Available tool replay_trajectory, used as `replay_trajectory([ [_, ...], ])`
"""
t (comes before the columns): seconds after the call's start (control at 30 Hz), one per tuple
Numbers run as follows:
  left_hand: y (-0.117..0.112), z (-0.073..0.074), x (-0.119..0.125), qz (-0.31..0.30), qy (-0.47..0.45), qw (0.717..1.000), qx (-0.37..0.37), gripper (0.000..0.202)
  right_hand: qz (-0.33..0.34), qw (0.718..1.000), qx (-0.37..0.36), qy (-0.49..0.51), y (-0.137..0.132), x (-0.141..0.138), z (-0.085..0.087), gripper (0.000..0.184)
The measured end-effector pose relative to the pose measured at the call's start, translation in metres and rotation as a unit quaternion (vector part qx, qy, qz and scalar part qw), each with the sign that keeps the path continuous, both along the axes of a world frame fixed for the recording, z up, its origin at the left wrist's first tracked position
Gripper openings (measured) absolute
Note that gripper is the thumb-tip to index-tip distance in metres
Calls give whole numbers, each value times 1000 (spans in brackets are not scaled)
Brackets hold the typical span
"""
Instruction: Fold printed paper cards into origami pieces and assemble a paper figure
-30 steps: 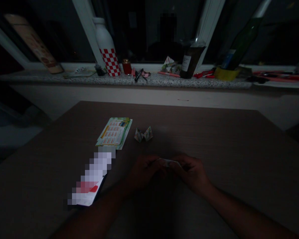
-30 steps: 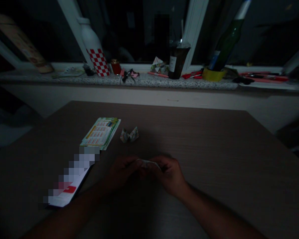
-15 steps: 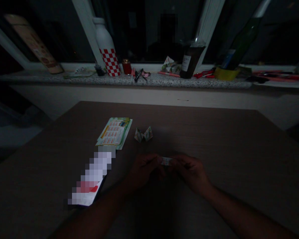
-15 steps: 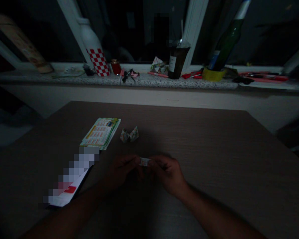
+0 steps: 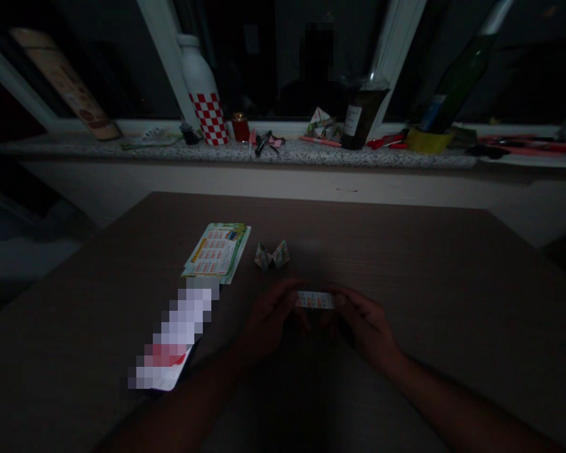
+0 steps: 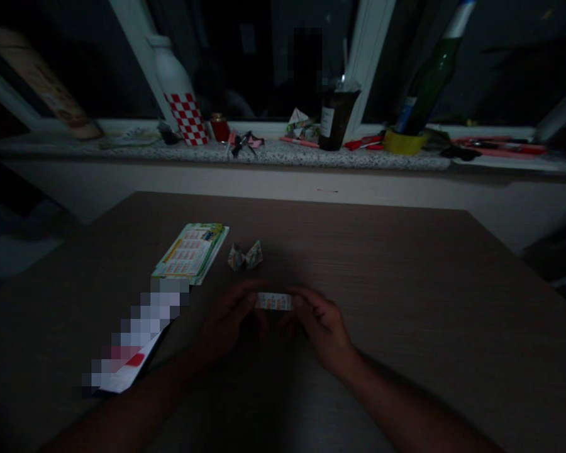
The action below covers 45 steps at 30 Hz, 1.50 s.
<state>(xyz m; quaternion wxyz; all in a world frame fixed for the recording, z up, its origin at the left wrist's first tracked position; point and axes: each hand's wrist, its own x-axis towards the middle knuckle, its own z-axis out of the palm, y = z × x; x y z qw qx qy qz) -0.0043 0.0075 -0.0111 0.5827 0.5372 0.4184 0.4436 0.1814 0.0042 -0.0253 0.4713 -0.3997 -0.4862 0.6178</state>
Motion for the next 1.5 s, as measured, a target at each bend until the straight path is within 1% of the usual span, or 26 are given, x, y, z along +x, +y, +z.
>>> replay_trajectory([
  [0.13,0,1,1,21,2,1000,-11,31,-12,1000,-5,1,-1,-2,3,37],
  [0.3,0,1,1,8,6,1000,-12,31,-25,1000,-13,12,0,-2,2,40],
  [0.37,0,0,0,-3,30,1000,-2,31,-33,999,-13,9,0,-2,1,39],
  [0.43,0,-1,-1,-12,73,997,9,34,-40,999,-8,-1,0,-2,1,38],
  [0.57,1,1,-1,-13,152,988,36,33,-43,999,12,-15,1,0,0,38],
  [0.67,1,3,-1,-16,171,984,51,30,-27,998,39,-29,1,0,0,40],
  [0.77,1,5,-1,-21,176,982,61,31,-22,997,58,-52,0,-2,2,42],
  [0.87,0,5,0,-35,186,979,75,32,-32,995,72,-66,0,-3,3,36],
  [0.97,-2,5,0,-45,215,970,101,32,-32,994,79,-67,0,-3,2,36],
  [1.1,-2,5,0,-43,249,959,131,31,-9,994,82,-70,-2,-3,1,46],
  [1.27,-1,9,1,-39,270,953,131,30,-11,992,106,-67,-2,-3,-1,36],
  [1.37,-2,11,2,-49,290,946,137,30,-16,988,120,-93,-2,-2,-2,35],
  [1.43,-4,12,3,-56,321,932,156,30,-26,985,125,-119,-1,-2,-3,35],
  [1.5,-8,12,5,-57,372,907,187,30,-41,979,134,-145,-1,-2,-3,34],
])
